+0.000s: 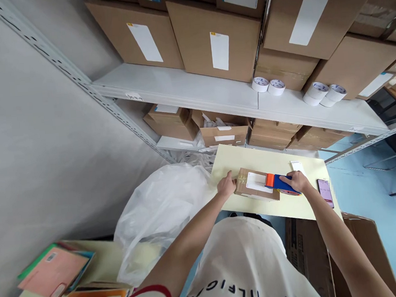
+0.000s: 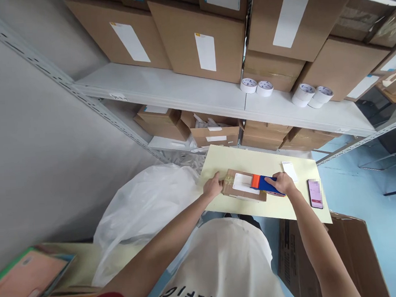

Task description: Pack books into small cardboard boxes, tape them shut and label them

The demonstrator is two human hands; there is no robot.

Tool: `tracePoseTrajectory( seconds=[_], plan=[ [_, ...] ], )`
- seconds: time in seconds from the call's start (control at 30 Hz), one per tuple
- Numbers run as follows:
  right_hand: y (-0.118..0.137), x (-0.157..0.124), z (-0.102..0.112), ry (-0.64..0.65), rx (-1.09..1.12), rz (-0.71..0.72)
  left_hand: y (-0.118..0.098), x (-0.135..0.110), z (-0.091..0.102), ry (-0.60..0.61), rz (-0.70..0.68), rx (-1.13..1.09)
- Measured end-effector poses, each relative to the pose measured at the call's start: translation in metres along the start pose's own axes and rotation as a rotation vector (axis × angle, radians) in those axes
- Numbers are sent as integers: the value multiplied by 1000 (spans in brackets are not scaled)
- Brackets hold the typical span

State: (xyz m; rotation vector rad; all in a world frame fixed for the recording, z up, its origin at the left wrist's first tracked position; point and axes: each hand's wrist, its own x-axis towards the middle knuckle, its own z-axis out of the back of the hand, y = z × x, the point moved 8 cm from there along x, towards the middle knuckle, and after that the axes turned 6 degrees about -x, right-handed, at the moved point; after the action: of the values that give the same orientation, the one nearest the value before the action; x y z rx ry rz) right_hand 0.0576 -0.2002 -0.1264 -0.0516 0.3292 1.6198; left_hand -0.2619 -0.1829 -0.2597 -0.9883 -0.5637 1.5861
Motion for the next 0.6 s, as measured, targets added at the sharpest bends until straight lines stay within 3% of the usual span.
tracePoseTrajectory(
  seconds=[0.17,0.33,0.4,0.47,0.53,0.6],
  plan=[
    [3,-4,3,6,-1,-3,2,-2,-21,41,-63,-92],
    [4,-3,5,45,-10,-18,-5,-25,-41,228,-178,-109],
    [3,-2,4,65,-17,-20,-21,-34,-35,242,-293,39],
    [3,-1,4,88,-26,-23,-51,-42,-31,224,-482,235],
    [3,0,4,112,-38,-31,-83,-46,-37,258,-659,400],
    [6,1,4,138,-51,-33,-103,-44,-47,314,-723,509]
  ],
)
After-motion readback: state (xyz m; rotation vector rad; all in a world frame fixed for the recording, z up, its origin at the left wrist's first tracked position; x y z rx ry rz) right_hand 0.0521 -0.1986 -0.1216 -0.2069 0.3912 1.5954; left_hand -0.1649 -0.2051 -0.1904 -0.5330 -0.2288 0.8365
